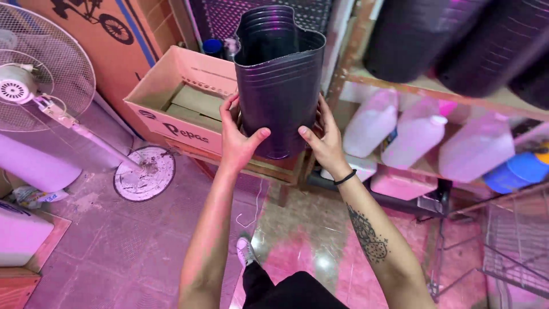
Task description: The person repeatedly picks up black plastic pots and white plastic jugs from a cardboard box and places them onto a metal shelving unit. They also handle a blue and yellow garden sprayer, moving it between the shelf and the box. The actions involve lifting, carrying, and placing items in a storage area.
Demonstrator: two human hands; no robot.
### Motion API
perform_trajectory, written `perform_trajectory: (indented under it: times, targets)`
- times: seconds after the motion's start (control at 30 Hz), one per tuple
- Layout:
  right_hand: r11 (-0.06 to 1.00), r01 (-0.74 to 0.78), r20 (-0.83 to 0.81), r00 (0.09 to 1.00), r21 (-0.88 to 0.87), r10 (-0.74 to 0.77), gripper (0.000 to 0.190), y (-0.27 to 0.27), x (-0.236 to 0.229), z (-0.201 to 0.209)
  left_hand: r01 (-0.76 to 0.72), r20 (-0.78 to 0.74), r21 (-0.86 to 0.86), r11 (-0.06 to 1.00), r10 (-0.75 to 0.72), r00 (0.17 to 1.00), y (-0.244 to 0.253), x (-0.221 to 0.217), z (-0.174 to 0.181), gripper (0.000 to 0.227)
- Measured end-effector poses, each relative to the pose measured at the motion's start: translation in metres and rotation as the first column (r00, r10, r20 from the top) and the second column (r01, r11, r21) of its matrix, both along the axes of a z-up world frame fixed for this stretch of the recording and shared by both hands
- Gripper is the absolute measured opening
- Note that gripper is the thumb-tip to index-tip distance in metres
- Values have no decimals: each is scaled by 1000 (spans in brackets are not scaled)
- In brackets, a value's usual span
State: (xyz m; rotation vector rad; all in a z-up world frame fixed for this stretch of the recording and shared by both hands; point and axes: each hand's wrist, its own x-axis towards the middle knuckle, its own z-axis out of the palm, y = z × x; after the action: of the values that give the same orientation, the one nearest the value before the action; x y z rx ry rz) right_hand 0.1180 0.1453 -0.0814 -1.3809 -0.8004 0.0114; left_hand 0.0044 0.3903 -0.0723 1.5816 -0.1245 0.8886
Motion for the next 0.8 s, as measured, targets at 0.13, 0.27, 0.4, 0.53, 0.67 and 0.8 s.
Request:
perform_trajectory:
  times: [0.13,0.27,0.4,0.53,0.67,0.8]
  targets:
    - [996,83,17,996,36,-84,105,-132,-19,-16,24,18,65,998,-25,1000,-126,-16,-1,144]
    - [982,178,51,982,63,-182,106,-261,-48,-14,59,56,91,994,-64,996,-247,-18,4,142]
    - [954,279,71,955,111,-287,99,-369,-63,-10,97,38,122,988,-102,994,-352,-17,28,121]
    - [920,365,101,919,140,-380,102,-463,-74,8,158,85,159,975,-173,981,-443,7,40,121]
    - [874,464,133,866,146,-482,102,-544,-86,24,258,58,207,944,-275,960,-520,18,55,116]
    - [833,540,140,821,125,-553,102,-614,-84,31,350,26,205,914,-362,932,-588,27,69,115]
